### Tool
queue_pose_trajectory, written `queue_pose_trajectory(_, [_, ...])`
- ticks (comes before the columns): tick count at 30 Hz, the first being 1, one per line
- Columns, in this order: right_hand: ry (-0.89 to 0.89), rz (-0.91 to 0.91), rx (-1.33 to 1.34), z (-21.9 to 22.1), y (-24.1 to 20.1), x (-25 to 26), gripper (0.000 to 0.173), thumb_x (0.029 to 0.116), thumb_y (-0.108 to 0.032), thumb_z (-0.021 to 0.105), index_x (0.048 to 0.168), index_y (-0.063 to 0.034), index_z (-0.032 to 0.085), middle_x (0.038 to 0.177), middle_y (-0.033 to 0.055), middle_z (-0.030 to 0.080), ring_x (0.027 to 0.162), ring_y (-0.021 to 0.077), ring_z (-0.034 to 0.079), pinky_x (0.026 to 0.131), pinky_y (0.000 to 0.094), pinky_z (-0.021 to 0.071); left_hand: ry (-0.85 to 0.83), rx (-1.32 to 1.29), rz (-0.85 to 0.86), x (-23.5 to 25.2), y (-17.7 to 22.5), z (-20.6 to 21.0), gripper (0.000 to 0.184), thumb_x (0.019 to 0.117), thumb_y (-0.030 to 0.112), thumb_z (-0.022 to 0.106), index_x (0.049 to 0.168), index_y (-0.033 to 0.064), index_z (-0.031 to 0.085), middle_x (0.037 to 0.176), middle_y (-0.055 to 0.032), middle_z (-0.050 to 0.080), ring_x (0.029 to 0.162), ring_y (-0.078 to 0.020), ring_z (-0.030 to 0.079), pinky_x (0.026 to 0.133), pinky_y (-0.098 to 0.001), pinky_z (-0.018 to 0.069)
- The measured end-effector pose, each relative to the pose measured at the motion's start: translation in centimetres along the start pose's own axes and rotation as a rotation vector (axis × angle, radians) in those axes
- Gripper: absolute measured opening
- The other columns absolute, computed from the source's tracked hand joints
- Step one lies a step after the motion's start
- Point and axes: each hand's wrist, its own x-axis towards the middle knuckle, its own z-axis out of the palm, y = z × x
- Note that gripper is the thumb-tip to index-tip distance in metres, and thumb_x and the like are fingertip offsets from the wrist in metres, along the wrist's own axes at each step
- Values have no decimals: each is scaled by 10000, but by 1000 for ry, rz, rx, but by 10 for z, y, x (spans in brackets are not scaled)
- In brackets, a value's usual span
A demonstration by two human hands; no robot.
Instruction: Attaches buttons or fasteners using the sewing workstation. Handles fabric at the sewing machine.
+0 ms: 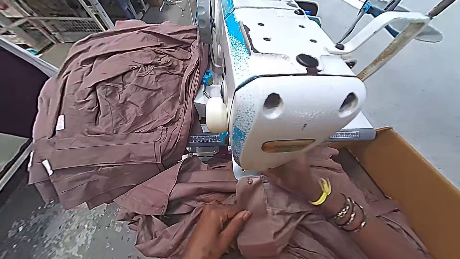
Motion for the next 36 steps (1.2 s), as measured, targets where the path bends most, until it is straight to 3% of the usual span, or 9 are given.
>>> queue_pose_trajectory(3, [-138, -60, 35, 3, -16, 13, 229, 1006, -184, 585, 852, -101, 734, 818, 74, 755, 831, 228, 738, 756, 374, 568, 21, 27, 30, -3, -16, 1, 438, 1040, 342, 562, 737, 54, 692, 574, 9, 590, 506, -7, 541, 503, -197, 456])
queue_pose_trajectory(6, [-149, 225, 300, 1, -11, 9, 154, 924, -208, 692, 921, -60, 735, 925, 91, 757, 924, 173, 727, 846, 330, 576, 51, -29, 44, -1, -20, 0, 451, 1041, 370, 561, 733, 66, 688, 570, 33, 581, 504, 20, 526, 493, -172, 440])
queue_pose_trajectory(9, [-282, 594, 548, -8, -10, -8, 376, 918, -437, 716, 967, -67, 669, 842, -32, 684, 782, -34, 626, 722, 160, 523, 41, -183, 25, 3, -23, -1, 441, 1046, 373, 559, 745, 77, 682, 578, 57, 571, 504, 34, 521, 486, -160, 446])
queue_pose_trajectory(12, [-629, 810, 716, -20, -9, -16, 472, 917, -564, 672, 995, -99, 646, 748, -72, 579, 658, -12, 521, 619, 209, 439, -32, -404, -107, 12, -21, -7, 407, 1047, 379, 555, 745, 129, 664, 551, 93, 564, 452, 20, 530, 434, -172, 466])
queue_pose_trajectory(19, [-423, 953, 688, -12, -3, 1, 129, 964, -237, 665, 886, -143, 625, 671, -166, 512, 590, -101, 461, 582, 130, 404, 87, -330, -222, 52, -10, -16, 393, 1005, 329, 595, 652, 156, 585, 536, 98, 499, 456, 4, 467, 442, -193, 387])
queue_pose_trajectory(24, [-389, 916, 574, -8, 3, 3, 162, 959, -263, 658, 878, -128, 620, 666, -139, 503, 581, -85, 447, 565, 140, 388, 178, -195, -226, 66, -7, -17, 414, 973, 343, 639, 611, 185, 514, 517, 106, 451, 442, 4, 426, 441, -200, 354])
queue_pose_trajectory(28, [-451, 911, 368, -23, 17, -2, 311, 976, -323, 655, 1102, -45, 712, 901, 56, 712, 804, 147, 664, 755, 398, 539, 189, -210, -218, 64, -9, -15, 388, 973, 319, 636, 626, 178, 535, 524, 99, 472, 435, 4, 440, 424, -189, 371])
queue_pose_trajectory(31, [-256, 946, 18, -32, 60, -26, 235, 988, -198, 645, 1044, 10, 742, 926, 200, 725, 859, 368, 707, 774, 599, 532, 204, -178, -192, 65, -12, -13, 382, 963, 323, 632, 623, 188, 525, 519, 102, 464, 428, 5, 434, 414, -185, 360])
queue_pose_trajectory(36, [-208, 911, -266, -35, 120, -69, 184, 986, -106, 647, 1109, -22, 755, 1061, 224, 689, 1000, 418, 676, 819, 601, 536, 234, -219, -187, 64, -17, -10, 383, 951, 316, 627, 604, 194, 520, 499, 100, 461, 406, 8, 426, 388, -175, 349])
